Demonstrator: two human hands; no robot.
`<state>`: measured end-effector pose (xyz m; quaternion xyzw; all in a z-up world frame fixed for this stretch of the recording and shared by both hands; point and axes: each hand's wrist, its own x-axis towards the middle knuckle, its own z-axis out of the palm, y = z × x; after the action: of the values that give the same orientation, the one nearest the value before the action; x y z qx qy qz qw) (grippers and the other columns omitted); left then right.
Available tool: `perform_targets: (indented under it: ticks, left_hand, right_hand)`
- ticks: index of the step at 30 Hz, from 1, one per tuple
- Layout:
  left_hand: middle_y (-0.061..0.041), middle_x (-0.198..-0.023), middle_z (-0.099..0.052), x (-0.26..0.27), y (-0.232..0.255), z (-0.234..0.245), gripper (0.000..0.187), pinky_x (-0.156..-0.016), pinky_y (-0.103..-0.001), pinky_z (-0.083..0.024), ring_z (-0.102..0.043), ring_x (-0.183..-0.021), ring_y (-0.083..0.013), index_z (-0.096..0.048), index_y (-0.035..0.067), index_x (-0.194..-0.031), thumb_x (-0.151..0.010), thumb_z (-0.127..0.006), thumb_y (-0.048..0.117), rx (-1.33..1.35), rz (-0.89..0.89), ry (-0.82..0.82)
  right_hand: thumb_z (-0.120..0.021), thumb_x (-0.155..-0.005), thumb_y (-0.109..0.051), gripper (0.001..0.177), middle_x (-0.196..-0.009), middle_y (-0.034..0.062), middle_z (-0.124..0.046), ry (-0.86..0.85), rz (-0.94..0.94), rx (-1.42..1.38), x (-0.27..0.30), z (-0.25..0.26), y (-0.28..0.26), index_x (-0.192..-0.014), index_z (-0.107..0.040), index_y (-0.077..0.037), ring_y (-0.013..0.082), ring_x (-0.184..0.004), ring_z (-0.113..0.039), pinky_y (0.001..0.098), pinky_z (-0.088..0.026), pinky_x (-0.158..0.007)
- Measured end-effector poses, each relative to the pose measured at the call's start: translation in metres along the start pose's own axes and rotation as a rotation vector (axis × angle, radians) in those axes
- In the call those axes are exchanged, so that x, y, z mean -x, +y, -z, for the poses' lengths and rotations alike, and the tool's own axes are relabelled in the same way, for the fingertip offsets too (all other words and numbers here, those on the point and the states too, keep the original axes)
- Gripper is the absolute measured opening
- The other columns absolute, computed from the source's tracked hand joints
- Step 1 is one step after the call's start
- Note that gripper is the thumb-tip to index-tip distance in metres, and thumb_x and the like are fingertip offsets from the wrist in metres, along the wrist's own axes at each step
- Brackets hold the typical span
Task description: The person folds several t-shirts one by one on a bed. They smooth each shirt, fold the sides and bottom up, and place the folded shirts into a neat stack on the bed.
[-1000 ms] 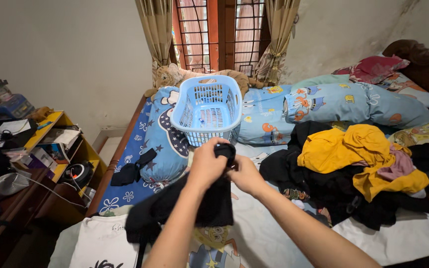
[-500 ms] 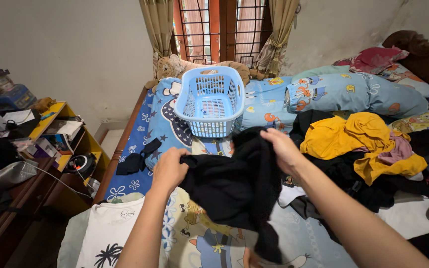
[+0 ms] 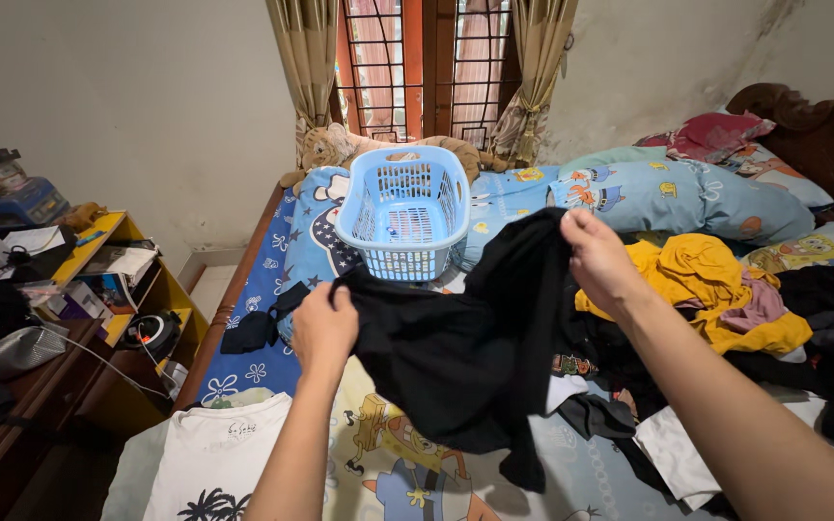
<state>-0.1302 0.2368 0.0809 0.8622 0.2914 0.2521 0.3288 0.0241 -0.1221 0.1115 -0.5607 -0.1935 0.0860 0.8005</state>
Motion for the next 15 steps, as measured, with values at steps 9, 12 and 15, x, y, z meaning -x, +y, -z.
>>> perform_targets:
  ticks: [9, 12, 15]
  left_hand:
    - [-0.020, -0.134, -0.057, -0.004, -0.064, -0.038, 0.049, -0.101, -0.057, -0.041, -0.054, -0.126, -0.0385, -0.059, 0.006, -0.133, -0.091, -0.066, 0.029, -0.124, 0.095, 0.095]
    - [-0.019, -0.135, -0.058, 0.019, -0.022, -0.073, 0.079, -0.104, -0.041, -0.050, -0.061, -0.125, -0.0315, -0.046, 0.001, -0.146, -0.078, -0.072, 0.031, 0.548, -0.221, -0.357]
    - [-0.027, -0.152, -0.041, 0.038, 0.041, -0.093, 0.107, -0.116, -0.040, -0.034, -0.042, -0.141, -0.0322, -0.023, -0.011, -0.154, -0.084, -0.090, 0.035, 0.590, -0.569, -0.471]
  right_hand:
    - [-0.047, -0.103, -0.026, 0.032, -0.120, 0.0089, -0.071, 0.091, -0.092, -0.123, 0.008, -0.023, -0.034, -0.120, -0.064, -0.003, 0.0214, -0.113, -0.066, 0.0386, -0.047, -0.106]
    - [-0.053, -0.102, -0.023, 0.026, -0.116, 0.0049, -0.072, -0.071, -0.133, -0.127, 0.008, -0.046, -0.025, -0.117, -0.064, -0.005, 0.0183, -0.109, -0.066, 0.0360, -0.048, -0.105]
    - [-0.058, -0.102, -0.026, 0.021, -0.108, 0.0018, -0.069, -0.142, -0.187, -0.013, 0.011, -0.066, -0.016, -0.113, -0.063, -0.008, 0.0148, -0.102, -0.065, 0.0349, -0.051, -0.094]
